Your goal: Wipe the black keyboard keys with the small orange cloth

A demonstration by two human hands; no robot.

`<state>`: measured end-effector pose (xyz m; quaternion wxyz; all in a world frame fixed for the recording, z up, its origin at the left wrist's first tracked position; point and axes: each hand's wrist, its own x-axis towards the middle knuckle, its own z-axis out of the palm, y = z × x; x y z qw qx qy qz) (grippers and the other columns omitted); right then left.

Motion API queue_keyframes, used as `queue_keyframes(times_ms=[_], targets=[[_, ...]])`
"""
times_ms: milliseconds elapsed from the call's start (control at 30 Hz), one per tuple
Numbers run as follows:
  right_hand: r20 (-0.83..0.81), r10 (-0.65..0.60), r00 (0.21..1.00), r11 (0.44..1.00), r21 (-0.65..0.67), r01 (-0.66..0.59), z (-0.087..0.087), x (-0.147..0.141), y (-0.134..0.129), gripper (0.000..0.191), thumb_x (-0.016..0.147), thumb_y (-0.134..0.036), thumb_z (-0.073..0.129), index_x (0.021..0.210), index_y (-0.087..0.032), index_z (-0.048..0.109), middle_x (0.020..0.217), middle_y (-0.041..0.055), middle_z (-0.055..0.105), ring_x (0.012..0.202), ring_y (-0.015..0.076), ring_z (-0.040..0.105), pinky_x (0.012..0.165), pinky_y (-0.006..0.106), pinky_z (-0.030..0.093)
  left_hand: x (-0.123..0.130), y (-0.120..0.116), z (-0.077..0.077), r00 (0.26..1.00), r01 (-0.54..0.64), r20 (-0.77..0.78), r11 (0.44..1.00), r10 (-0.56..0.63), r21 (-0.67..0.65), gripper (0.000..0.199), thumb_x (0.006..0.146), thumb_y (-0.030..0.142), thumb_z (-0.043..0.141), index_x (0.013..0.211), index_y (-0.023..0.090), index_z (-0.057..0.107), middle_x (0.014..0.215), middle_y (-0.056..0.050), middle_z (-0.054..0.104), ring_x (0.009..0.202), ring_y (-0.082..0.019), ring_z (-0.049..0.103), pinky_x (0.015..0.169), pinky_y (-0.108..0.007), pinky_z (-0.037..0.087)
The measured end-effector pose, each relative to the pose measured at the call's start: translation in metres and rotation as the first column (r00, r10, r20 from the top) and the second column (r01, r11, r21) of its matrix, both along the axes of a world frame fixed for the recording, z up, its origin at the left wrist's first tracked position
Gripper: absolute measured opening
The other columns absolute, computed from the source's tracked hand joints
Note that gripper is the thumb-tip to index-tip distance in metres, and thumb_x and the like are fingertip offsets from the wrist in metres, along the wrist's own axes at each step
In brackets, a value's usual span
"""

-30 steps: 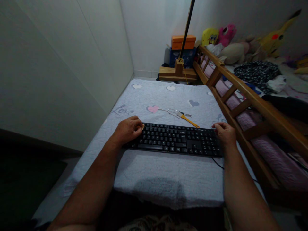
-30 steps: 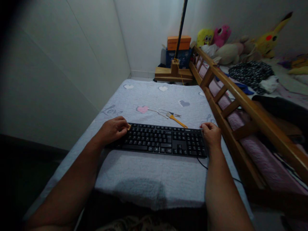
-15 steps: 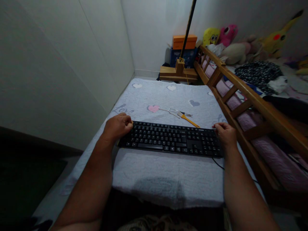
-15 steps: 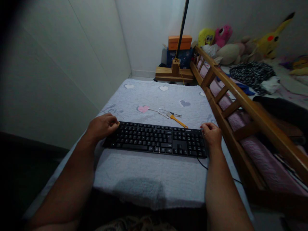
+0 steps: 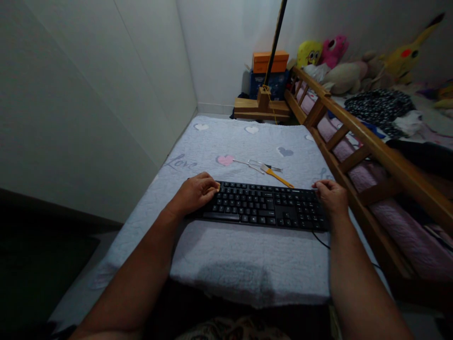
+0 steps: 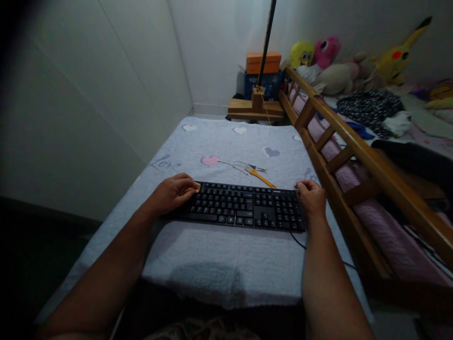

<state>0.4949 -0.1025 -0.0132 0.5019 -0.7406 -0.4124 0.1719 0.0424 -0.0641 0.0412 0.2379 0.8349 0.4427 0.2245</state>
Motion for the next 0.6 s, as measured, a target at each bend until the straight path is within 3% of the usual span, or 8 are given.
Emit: queue_keyframes(times_ms=[233, 600], targets=[[0.006, 0.000, 1.000, 1.000, 0.011, 0.000, 0.001, -0.001, 0.000, 0.024, 0.067, -0.042, 0.067, 0.070, -0.018, 0.071, 0.062, 0.0032, 0.065, 0.056, 0.0170, 0.056, 0.052, 0.028, 0.041, -0.016, 0.006, 0.004, 0.990, -0.064, -0.127, 0.998, 0.066, 0.015, 0.017, 0.080, 0.023, 0.055, 0.086, 0.019, 0.071, 0.096, -0.005, 0.068, 0.083, -0.018, 0.065, 0.077, -0.032, 0.050], [0.045, 0.010, 0.999, 1.000, 0.021, -0.011, -0.003, 0.002, 0.001, 0.026, 0.070, -0.045, 0.066, 0.071, -0.019, 0.071, 0.061, 0.0030, 0.066, 0.055, 0.0171, 0.057, 0.052, 0.028, 0.043, -0.040, 0.015, 0.004, 0.967, -0.172, -0.189, 0.985, 0.171, 0.011, 0.019, 0.076, 0.033, 0.056, 0.079, 0.020, 0.070, 0.088, -0.005, 0.069, 0.078, -0.019, 0.064, 0.071, -0.030, 0.048]])
